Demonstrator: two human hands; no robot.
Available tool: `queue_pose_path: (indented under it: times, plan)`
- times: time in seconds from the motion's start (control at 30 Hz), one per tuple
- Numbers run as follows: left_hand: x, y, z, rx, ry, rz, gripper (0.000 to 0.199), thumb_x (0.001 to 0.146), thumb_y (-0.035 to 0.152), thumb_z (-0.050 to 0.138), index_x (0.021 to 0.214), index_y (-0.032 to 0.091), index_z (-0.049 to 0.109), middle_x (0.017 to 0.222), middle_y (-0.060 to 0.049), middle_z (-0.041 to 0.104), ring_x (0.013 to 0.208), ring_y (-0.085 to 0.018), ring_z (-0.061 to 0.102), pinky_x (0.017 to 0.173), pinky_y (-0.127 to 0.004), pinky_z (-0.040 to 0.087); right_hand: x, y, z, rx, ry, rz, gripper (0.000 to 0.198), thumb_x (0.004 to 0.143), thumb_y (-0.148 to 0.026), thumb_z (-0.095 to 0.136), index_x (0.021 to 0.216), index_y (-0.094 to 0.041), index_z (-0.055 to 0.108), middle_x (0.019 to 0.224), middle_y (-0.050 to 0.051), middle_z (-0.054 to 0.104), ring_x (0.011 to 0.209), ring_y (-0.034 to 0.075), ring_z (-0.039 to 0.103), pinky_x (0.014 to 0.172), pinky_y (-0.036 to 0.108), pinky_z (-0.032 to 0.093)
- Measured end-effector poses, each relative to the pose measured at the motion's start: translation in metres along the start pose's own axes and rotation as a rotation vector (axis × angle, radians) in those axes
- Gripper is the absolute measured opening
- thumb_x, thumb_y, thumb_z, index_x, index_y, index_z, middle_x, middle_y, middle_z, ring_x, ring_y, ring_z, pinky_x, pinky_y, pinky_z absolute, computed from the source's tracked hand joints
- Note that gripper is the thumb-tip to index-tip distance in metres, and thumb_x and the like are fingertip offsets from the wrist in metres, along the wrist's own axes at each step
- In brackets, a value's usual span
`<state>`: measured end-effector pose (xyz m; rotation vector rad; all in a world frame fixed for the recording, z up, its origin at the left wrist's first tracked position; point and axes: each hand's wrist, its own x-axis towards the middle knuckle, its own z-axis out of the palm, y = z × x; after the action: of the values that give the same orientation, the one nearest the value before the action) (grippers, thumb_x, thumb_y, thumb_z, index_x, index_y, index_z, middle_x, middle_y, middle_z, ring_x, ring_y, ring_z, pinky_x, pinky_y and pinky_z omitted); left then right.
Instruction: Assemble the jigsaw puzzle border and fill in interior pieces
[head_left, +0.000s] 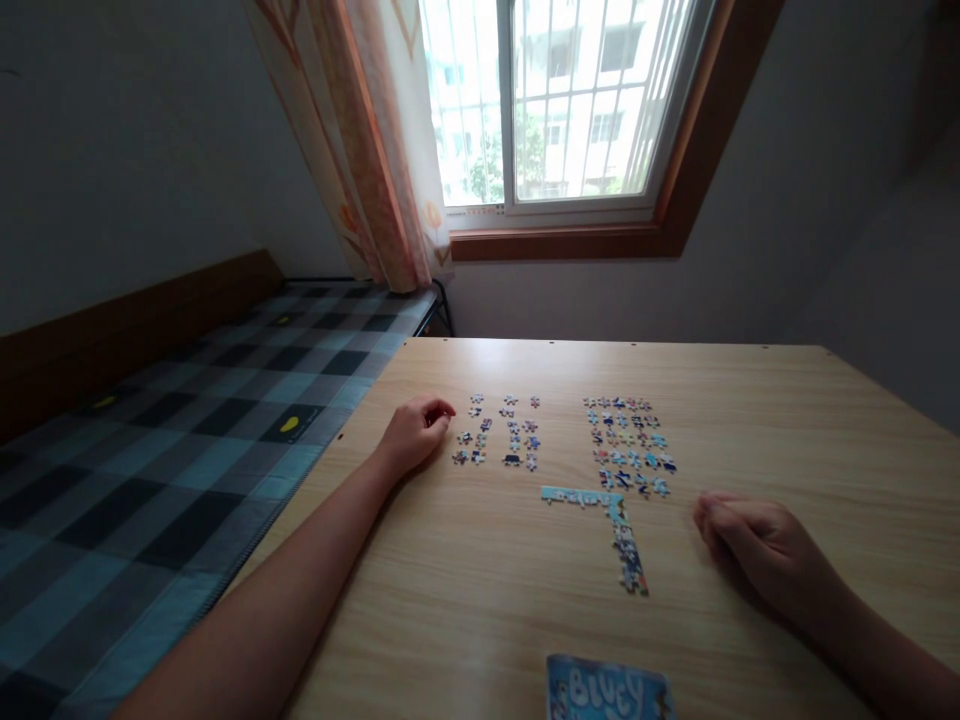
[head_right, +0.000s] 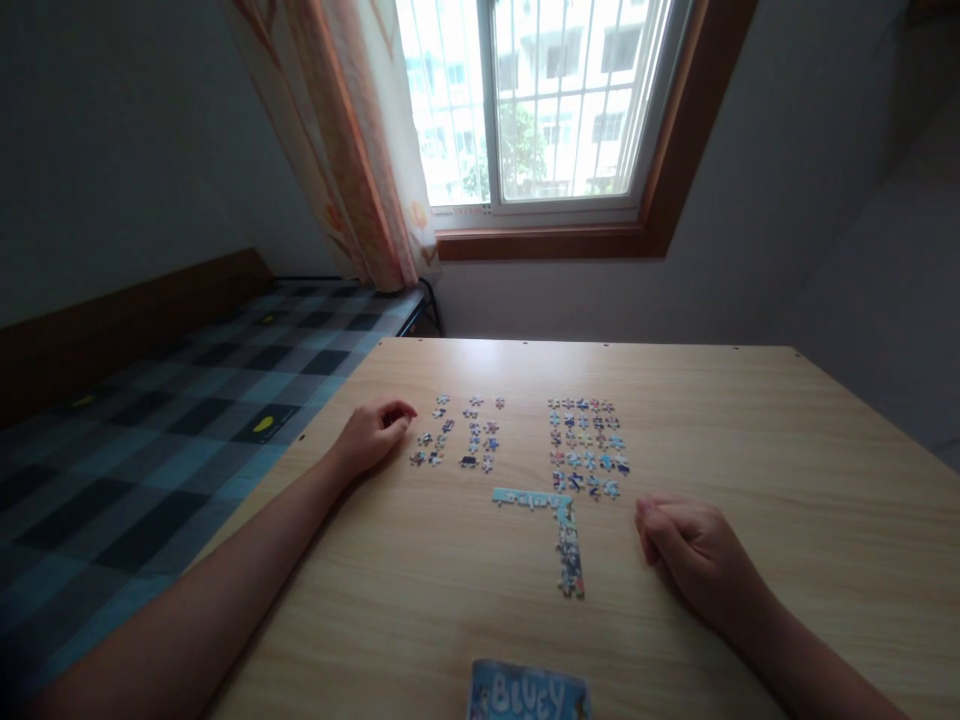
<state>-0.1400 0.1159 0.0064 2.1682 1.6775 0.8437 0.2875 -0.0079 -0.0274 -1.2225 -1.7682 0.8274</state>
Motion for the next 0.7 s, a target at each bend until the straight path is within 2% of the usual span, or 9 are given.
queue_pose_path:
  times: [0.1, 0.23, 0.33, 0.43, 0.7]
  plan:
    - [0.002, 0.000, -0.012, -0.068, -0.162, -0.022, 0.024, 0.079, 0.037, 0.058, 0.083, 0.018, 0.070, 0.081, -0.004, 0.071, 0.077, -0.019, 0.062, 0.072, -0.030, 0.047, 0.000, 0.002, -0.001, 0.006, 0.001, 0.013, 0.061, 0.103, -0.047, 0.042, 0.048, -0.022, 0.049, 0.048, 0.002, 0.050, 0.052, 0.016, 0.051, 0.058, 0.030, 0.040]
    - [0.005, 0.005, -0.038, -0.161, -0.505, -0.097, 0.029, 0.075, 0.045, 0.065, 0.084, 0.019, 0.068, 0.087, -0.005, 0.072, 0.082, -0.021, 0.064, 0.073, -0.030, 0.049, 0.001, 0.001, -0.002, 0.008, 0.008, 0.030, 0.062, 0.103, -0.049, 0.041, 0.048, -0.022, 0.050, 0.049, 0.001, 0.050, 0.051, 0.016, 0.050, 0.059, 0.030, 0.040]
    - [0.006, 0.013, -0.051, -0.146, -0.639, -0.077, 0.027, 0.071, 0.044, 0.069, 0.081, 0.019, 0.066, 0.097, -0.006, 0.073, 0.089, -0.022, 0.064, 0.077, -0.030, 0.049, 0.002, -0.001, -0.002, 0.016, 0.004, 0.038, 0.063, 0.103, -0.050, 0.041, 0.048, -0.022, 0.050, 0.049, 0.001, 0.050, 0.052, 0.015, 0.049, 0.058, 0.030, 0.039]
    - [0.006, 0.020, -0.052, -0.061, -0.685, -0.056, 0.025, 0.071, 0.041, 0.068, 0.081, 0.019, 0.066, 0.101, -0.007, 0.073, 0.088, -0.021, 0.063, 0.077, -0.030, 0.048, 0.004, -0.002, -0.001, 0.021, 0.003, 0.038, 0.063, 0.103, -0.051, 0.040, 0.048, -0.022, 0.050, 0.049, 0.001, 0.050, 0.052, 0.016, 0.050, 0.060, 0.030, 0.039]
    - [0.004, 0.034, -0.041, 0.282, -0.614, 0.038, 0.017, 0.073, 0.035, 0.066, 0.080, 0.020, 0.070, 0.092, -0.005, 0.073, 0.085, -0.021, 0.061, 0.072, -0.029, 0.042, 0.008, -0.001, 0.001, 0.021, 0.019, 0.045, 0.063, 0.102, -0.051, 0.041, 0.048, -0.022, 0.051, 0.049, 0.001, 0.050, 0.053, 0.016, 0.050, 0.063, 0.031, 0.039]
